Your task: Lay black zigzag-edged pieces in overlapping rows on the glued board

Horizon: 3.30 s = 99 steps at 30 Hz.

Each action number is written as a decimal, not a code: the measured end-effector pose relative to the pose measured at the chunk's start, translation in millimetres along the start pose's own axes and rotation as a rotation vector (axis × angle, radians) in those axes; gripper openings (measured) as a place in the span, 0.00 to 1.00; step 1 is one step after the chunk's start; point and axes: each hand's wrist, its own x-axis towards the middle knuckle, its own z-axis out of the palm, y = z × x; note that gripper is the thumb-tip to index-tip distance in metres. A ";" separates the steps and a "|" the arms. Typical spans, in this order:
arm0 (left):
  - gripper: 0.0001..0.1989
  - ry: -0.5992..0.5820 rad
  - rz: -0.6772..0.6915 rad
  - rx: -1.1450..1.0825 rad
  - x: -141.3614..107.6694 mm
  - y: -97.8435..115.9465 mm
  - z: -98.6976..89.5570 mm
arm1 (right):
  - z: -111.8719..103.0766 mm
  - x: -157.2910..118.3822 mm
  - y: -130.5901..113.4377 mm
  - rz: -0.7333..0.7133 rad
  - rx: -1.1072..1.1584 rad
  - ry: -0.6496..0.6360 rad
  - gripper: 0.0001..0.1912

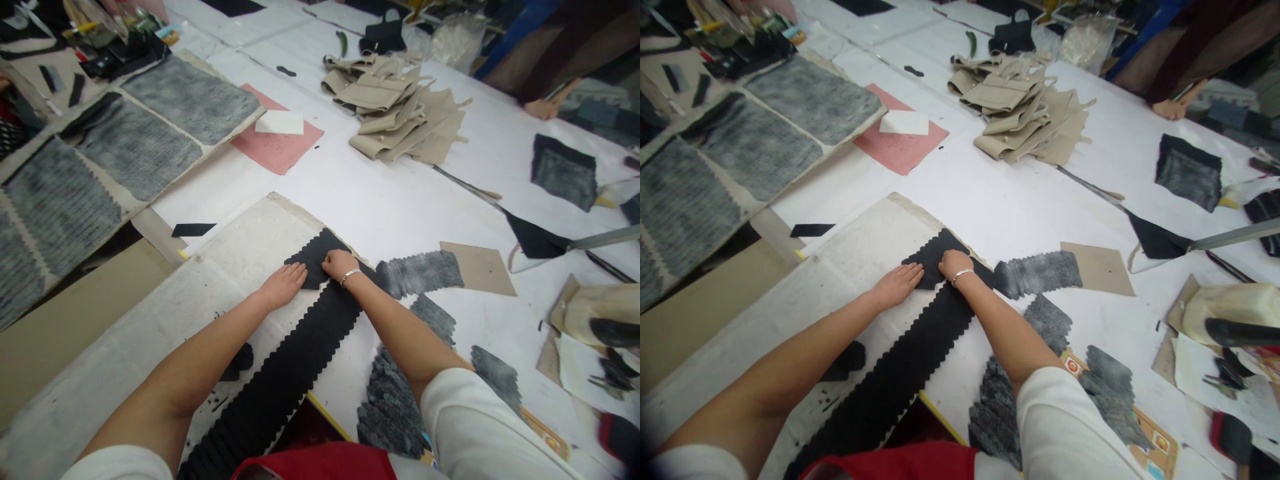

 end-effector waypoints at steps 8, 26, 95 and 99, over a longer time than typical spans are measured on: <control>0.25 0.011 -0.005 -0.009 -6.8 0.3 6.3 | 5.0 0.4 2.6 -0.018 0.009 0.037 0.09; 0.26 0.120 -0.146 -0.153 10.9 12.1 -2.2 | 0.3 -16.1 -5.9 -0.150 -0.036 0.134 0.08; 0.37 0.037 -0.123 -0.178 -34.0 19.2 19.7 | 16.8 -27.4 -34.3 -0.148 -0.075 0.027 0.12; 0.35 0.074 -0.210 -0.187 -26.1 10.6 14.7 | 15.4 -28.9 -35.2 -0.158 -0.063 0.052 0.12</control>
